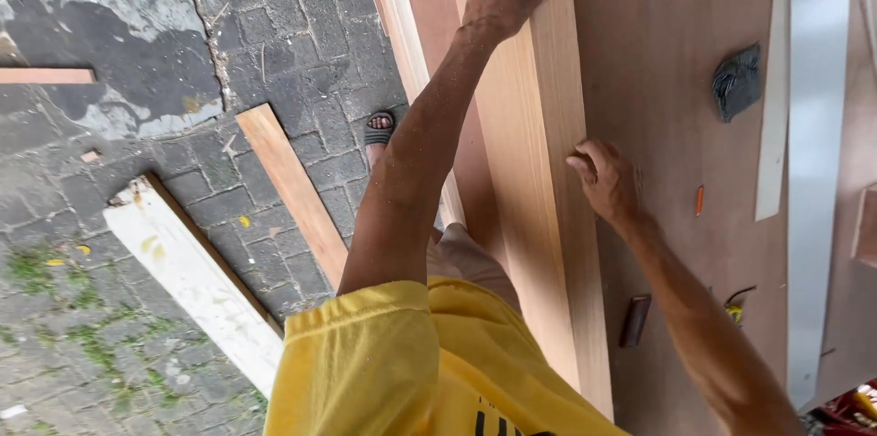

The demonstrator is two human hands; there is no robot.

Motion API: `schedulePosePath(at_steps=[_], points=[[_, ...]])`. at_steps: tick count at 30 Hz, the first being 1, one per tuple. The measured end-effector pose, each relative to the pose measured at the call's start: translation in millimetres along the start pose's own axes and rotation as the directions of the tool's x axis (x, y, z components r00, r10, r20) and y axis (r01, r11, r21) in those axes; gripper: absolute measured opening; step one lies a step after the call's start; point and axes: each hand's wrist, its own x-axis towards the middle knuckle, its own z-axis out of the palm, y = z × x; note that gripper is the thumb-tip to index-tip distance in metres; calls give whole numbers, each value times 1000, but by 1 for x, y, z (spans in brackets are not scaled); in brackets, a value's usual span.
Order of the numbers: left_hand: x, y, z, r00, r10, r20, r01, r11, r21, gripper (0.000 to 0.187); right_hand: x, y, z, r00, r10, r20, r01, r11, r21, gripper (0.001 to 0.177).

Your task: Sanding the surface of planed wooden boards and checking measurements with a square ruler in a workshop environment.

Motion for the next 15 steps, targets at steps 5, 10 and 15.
schedulePosePath(at_steps=[5, 10, 15], points=[[-1, 7, 0, 998, -55, 44, 55, 998, -15, 100, 99, -19, -44, 869, 59, 491, 159, 907, -391, 149], [-5, -2, 20, 995, -103, 15, 103, 994, -35, 109, 129, -12, -25, 818, -43, 574, 371, 802, -468, 188], [-30, 12, 36, 974, -219, -51, 201, 950, -240, 107, 129, -17, -24, 796, -49, 604, 458, 702, -546, 195]])
